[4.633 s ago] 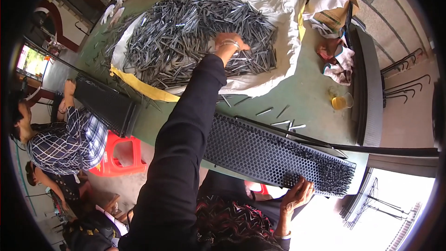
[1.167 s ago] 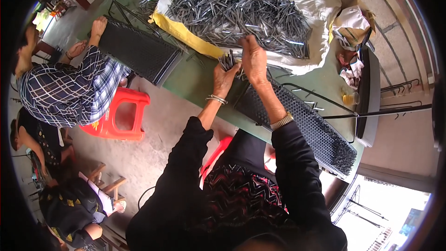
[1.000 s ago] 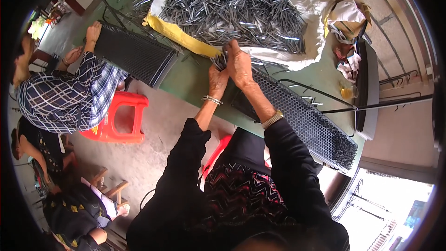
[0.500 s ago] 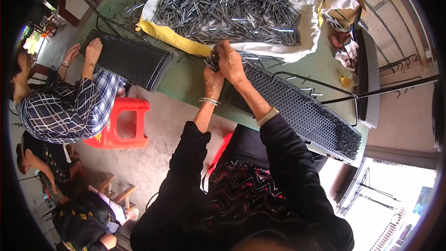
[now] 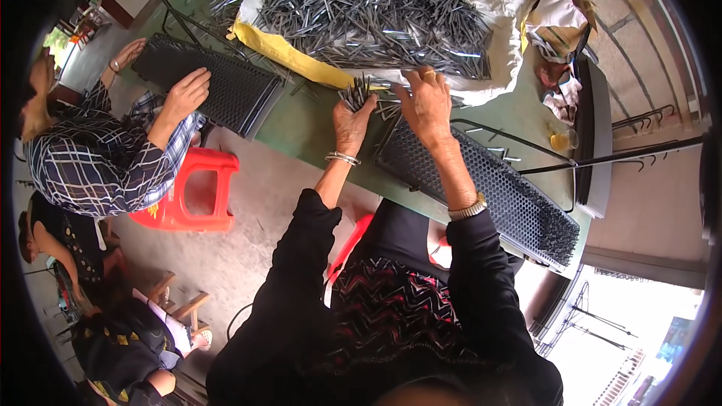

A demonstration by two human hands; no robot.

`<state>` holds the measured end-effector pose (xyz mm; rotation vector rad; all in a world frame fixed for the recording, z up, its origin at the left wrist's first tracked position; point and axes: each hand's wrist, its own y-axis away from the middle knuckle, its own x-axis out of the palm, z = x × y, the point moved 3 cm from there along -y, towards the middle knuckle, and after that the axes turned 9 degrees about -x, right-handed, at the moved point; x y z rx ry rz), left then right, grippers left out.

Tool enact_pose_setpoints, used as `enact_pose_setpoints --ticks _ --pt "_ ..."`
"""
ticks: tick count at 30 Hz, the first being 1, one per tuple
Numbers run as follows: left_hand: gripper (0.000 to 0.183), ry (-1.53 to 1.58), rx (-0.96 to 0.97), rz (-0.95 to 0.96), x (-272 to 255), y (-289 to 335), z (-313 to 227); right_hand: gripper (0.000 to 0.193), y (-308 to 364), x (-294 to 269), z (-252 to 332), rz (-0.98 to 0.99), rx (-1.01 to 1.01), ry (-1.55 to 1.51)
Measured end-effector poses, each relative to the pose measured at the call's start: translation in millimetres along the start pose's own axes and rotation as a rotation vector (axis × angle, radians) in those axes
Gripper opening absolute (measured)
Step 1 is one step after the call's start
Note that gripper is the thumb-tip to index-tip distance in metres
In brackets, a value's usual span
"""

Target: Inserting small metal pins into holes on a black mesh panel at a workbench.

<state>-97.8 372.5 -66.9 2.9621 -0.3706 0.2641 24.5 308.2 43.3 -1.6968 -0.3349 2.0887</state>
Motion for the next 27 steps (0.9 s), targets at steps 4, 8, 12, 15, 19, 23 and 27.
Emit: enact_pose_setpoints --ticks 4,8,12,15,19,23,27 --pt "0.011 -0.028 0.006 0.012 3 1 -4 0.022 8 19 -9 0.184 -0.084 0.067" --pt "0.012 -0.062 -0.004 0.013 0 1 -2 0.012 6 33 -12 0.094 0.014 -0.094" --pt "0.012 -0.080 0.021 0.049 -2 5 -2 0.011 -7 10 3 -0.227 0.007 -0.382" --pt "0.014 -0.078 0.063 0.042 1 11 1 0.013 4 32 6 -0.187 0.021 -0.461" --pt "0.018 -0.114 0.064 -0.012 -1 11 5 0.015 15 45 15 -0.110 0.097 -0.529" --pt "0.020 -0.071 0.126 -0.036 -2 18 7 0.021 26 51 16 -0.031 0.132 -0.507" --pt "0.019 -0.111 0.061 -0.038 -4 16 19 0.029 28 51 20 0.004 0.139 -0.534"
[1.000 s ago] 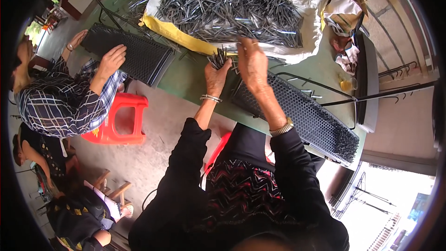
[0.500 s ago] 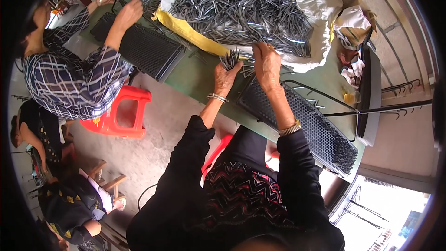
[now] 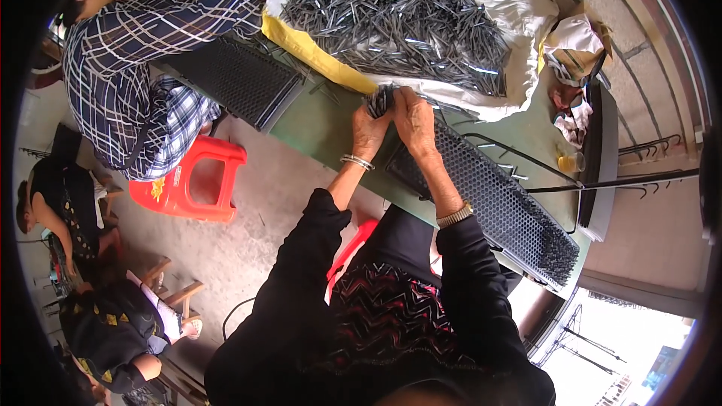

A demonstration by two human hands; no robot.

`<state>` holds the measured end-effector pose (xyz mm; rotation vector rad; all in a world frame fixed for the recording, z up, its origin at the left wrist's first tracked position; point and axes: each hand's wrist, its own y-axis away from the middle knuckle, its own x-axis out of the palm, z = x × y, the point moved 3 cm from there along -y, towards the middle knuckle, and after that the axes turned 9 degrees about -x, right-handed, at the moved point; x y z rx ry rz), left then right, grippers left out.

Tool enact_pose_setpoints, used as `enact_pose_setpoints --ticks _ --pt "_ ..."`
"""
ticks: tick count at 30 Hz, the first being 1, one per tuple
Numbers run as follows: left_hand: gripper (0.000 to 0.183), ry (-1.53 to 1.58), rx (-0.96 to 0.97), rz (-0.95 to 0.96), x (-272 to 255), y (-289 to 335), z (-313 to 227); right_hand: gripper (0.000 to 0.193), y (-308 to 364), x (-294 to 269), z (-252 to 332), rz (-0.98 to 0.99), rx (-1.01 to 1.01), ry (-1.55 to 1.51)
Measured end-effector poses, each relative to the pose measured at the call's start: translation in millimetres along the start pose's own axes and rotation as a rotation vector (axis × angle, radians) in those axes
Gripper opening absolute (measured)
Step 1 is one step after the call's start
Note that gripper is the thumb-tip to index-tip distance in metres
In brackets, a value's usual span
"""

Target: Inserting small metal pins into holes on a black mesh panel at a workbench.

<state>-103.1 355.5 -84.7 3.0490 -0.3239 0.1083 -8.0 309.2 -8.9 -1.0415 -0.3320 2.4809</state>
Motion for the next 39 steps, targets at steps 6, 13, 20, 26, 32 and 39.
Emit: enact_pose_setpoints --ticks 6,13,20,26,32,39 --pt "0.021 0.036 0.044 0.017 7 2 -9 0.045 -9 -3 21 -0.296 -0.031 -0.359" --pt "0.021 0.102 0.109 0.097 1 5 -5 0.042 -2 9 19 -0.115 0.070 -0.267" --pt "0.024 0.050 0.053 0.040 -10 24 -20 0.047 12 5 38 -0.020 0.125 -0.356" --pt "0.028 -0.410 0.282 -0.026 -9 18 -11 0.032 15 17 43 -0.120 -0.095 -0.145" --pt "0.026 -0.226 0.249 0.062 -7 23 -3 0.021 30 18 32 -0.047 -0.034 -0.085" --pt "0.029 -0.201 0.357 0.143 -8 32 -8 0.028 36 3 62 -0.153 -0.111 -0.115"
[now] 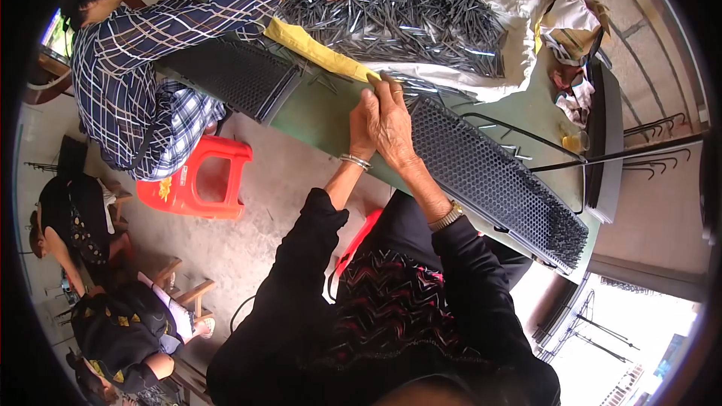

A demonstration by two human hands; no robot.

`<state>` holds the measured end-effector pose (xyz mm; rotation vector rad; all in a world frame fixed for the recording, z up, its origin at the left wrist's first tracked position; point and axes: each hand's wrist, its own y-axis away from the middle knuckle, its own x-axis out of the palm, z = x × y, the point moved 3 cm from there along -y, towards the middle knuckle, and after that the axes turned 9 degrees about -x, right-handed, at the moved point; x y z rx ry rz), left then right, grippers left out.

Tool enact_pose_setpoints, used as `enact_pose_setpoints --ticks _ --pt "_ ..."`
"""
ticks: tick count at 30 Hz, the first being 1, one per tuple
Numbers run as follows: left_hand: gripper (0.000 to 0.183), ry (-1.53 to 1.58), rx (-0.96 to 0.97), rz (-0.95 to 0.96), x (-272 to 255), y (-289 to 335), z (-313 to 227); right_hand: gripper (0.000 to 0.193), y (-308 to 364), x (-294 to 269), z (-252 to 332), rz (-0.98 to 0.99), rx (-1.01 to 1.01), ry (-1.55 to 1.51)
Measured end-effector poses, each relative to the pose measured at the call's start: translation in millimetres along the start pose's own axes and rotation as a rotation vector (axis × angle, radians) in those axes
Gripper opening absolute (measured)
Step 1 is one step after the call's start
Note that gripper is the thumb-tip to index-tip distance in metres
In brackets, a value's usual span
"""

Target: Inserting small metal pins into holes on a black mesh panel at a workbench.

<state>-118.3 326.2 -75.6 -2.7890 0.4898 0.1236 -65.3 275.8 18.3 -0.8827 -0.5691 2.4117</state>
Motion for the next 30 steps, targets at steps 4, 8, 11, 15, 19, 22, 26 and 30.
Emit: enact_pose_setpoints --ticks 4,8,11,15,19,22,26,30 --pt "0.028 0.590 -0.212 -0.048 7 8 3 0.033 8 15 -17 0.081 -0.111 0.101" --pt "0.022 0.818 -0.267 -0.099 15 12 20 0.032 11 13 -9 0.011 -0.064 0.111" --pt "0.021 0.670 -0.264 -0.095 18 9 19 0.033 18 11 -15 0.027 -0.142 0.162" --pt "0.020 0.466 -0.246 -0.109 12 5 17 0.034 13 7 -9 0.071 -0.146 0.134" --pt "0.018 0.262 -0.224 -0.116 6 3 9 0.036 24 8 -11 0.063 -0.186 0.132" --pt "0.017 0.106 -0.208 -0.123 -1 4 2 0.040 12 2 -16 0.055 -0.110 -0.095" --pt "0.016 0.674 -0.498 -0.200 -8 -10 -5 0.046 2 -32 -17 -0.108 0.252 -0.527" --pt "0.010 1.101 -0.795 -0.196 -10 -28 8 0.055 14 -54 -27 -0.139 0.301 -0.549"
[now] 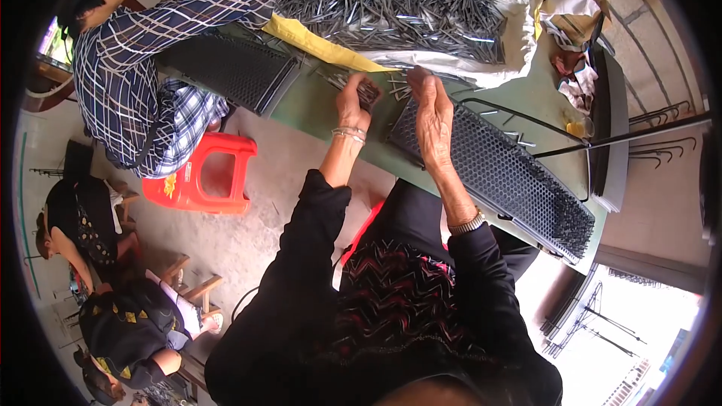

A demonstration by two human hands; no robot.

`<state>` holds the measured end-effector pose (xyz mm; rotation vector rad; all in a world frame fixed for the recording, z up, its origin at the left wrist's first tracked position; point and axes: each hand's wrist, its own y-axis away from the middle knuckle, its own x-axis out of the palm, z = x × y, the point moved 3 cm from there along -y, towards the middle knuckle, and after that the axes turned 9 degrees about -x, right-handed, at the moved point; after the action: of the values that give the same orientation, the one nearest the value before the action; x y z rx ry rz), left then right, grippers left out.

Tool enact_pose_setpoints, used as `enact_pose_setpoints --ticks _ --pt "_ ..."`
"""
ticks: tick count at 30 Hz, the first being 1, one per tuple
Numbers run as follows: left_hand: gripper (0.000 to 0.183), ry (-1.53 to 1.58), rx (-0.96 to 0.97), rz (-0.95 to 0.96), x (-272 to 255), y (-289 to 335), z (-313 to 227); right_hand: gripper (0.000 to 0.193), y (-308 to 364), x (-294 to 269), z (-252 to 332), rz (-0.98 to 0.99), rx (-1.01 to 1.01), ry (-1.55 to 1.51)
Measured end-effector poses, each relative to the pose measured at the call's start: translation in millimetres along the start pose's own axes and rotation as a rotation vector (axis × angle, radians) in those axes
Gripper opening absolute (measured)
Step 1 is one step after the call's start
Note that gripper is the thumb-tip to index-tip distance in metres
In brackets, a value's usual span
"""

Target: Inserting small metal pins into holes on a black mesh panel at a workbench.

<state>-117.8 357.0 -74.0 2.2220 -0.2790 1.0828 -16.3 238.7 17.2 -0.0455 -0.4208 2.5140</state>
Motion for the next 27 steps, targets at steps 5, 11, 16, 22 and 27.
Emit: enact_pose_setpoints --ticks 5,11,16,22,27 --pt "0.013 0.111 -0.131 0.205 56 25 16 0.055 15 -6 10 -0.153 -0.069 -0.001" --pt "0.012 0.103 -0.557 0.406 109 93 83 0.045 28 -33 21 -0.434 -0.319 0.211" --pt "0.017 -0.310 -0.324 0.340 119 127 108 0.046 66 -72 54 -0.449 -0.161 0.131" --pt "0.009 -0.684 -0.404 0.520 126 172 144 0.051 100 -168 80 -0.253 0.120 0.197" --pt "0.010 -0.875 -0.545 0.761 125 197 183 0.052 136 -226 80 -0.295 0.448 0.155"
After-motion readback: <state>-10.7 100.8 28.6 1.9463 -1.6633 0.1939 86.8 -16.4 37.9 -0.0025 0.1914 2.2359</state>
